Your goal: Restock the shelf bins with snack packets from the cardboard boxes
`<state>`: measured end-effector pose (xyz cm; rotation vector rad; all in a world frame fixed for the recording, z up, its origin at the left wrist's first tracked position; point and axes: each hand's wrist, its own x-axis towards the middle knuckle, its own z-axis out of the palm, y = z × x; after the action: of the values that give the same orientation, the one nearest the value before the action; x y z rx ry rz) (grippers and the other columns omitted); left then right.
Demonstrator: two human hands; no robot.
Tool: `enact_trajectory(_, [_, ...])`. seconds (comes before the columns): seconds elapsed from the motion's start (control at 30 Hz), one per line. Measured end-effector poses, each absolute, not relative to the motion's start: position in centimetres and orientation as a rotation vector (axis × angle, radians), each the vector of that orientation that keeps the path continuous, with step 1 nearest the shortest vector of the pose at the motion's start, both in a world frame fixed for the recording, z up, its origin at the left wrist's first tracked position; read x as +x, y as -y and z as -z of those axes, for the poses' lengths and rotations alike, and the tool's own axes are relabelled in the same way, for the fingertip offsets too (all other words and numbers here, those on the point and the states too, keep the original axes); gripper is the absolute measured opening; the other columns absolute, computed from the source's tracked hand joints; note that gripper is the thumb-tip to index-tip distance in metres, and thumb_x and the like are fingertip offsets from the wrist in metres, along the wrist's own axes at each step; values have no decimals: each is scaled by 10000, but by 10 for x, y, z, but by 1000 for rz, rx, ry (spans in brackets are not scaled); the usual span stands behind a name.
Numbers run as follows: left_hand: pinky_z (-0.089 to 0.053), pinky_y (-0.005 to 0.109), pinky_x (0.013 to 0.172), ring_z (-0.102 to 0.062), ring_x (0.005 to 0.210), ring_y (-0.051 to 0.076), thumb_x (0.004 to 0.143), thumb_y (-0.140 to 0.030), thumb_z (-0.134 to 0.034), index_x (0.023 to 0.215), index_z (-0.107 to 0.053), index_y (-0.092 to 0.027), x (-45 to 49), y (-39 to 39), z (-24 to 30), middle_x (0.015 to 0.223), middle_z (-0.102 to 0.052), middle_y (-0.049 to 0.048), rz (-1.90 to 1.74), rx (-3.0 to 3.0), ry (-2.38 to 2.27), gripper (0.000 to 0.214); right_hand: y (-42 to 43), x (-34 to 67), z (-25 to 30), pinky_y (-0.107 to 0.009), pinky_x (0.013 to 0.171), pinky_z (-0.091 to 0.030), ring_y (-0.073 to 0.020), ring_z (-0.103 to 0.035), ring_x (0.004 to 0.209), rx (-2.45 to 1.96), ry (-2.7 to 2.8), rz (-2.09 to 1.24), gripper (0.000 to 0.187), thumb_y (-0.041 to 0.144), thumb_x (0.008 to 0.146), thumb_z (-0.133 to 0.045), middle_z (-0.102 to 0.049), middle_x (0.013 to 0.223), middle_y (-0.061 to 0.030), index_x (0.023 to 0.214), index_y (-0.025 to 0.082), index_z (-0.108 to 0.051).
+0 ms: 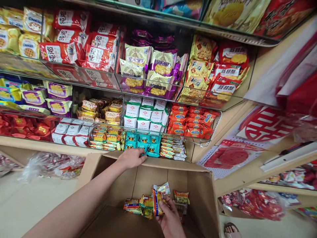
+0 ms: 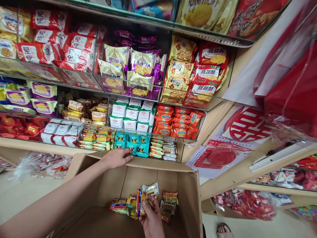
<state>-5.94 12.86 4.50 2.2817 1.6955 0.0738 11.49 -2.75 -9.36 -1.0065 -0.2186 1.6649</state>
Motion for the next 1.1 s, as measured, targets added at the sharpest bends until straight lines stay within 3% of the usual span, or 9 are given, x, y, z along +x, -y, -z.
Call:
enact_trajectory(0.13, [-415,331,719,-577,877,250,758,-507,-354,972,-591,-281,-58,-127,-47,907,-659,37,-66,2273,-1691,391,33,126,79,-239,587,-435,-127,-590,676,-895,278,-1705,476,238,514,-764,-631,807,-5,907,216,-496])
enact_trajectory(0.43, [-420,349,718,-558,938,271,762,-535,-314,1031,-574,-289,-57,-128,-51,1026,-630,47,-2,2292,-1693,448,18,185,14,-286,690,-466,-148,-593,769,-1129,669,-1148,405,295,626,-690,-630,895,-27,893,207,-399])
enact_trajectory(0.63, [-408,348,765,-544,982,264,758,-534,-332,1037,-576,-297,-55,-126,-54,1061,-621,34,-11,2251,-1707,440,15,193,5,-262,686,-468,-145,-587,794,-1202,795,-987,370,297,645,-671,-625,904,-31,890,207,-409])
enact_trajectory(0.77, [-414,348,765,-547,982,262,764,-540,-318,1041,-575,-305,-56,-127,-52,1072,-617,32,6,2268,-1713,445,16,190,7,-293,696,-479,-172,-588,828,-1206,727,-1019,510,297,627,-682,-610,950,-63,1024,215,-373])
enact_trajectory(0.9, [-420,348,756,-553,973,260,773,-542,-299,1053,-564,-306,-58,-128,-50,1071,-617,30,7,2305,-1704,452,18,183,9,-317,755,-469,-182,-576,890,-1192,717,-981,777,257,635,-667,-576,1030,-68,1265,250,-212])
enact_trajectory(1.0, [-422,343,742,-562,951,255,778,-534,-295,1036,-567,-300,-58,-128,-49,1054,-624,30,-12,2335,-1688,442,24,163,26,-330,760,-469,-199,-580,881,-1149,797,-1214,680,239,611,-672,-569,1067,-77,1205,232,-339])
enact_trajectory(1.1, [-424,334,728,-574,917,247,785,-525,-290,998,-582,-292,-58,-128,-48,1013,-638,30,-20,2351,-1669,431,34,137,56,-336,711,-480,-212,-602,803,-1120,753,-1357,541,264,563,-693,-612,977,-78,1047,200,-459])
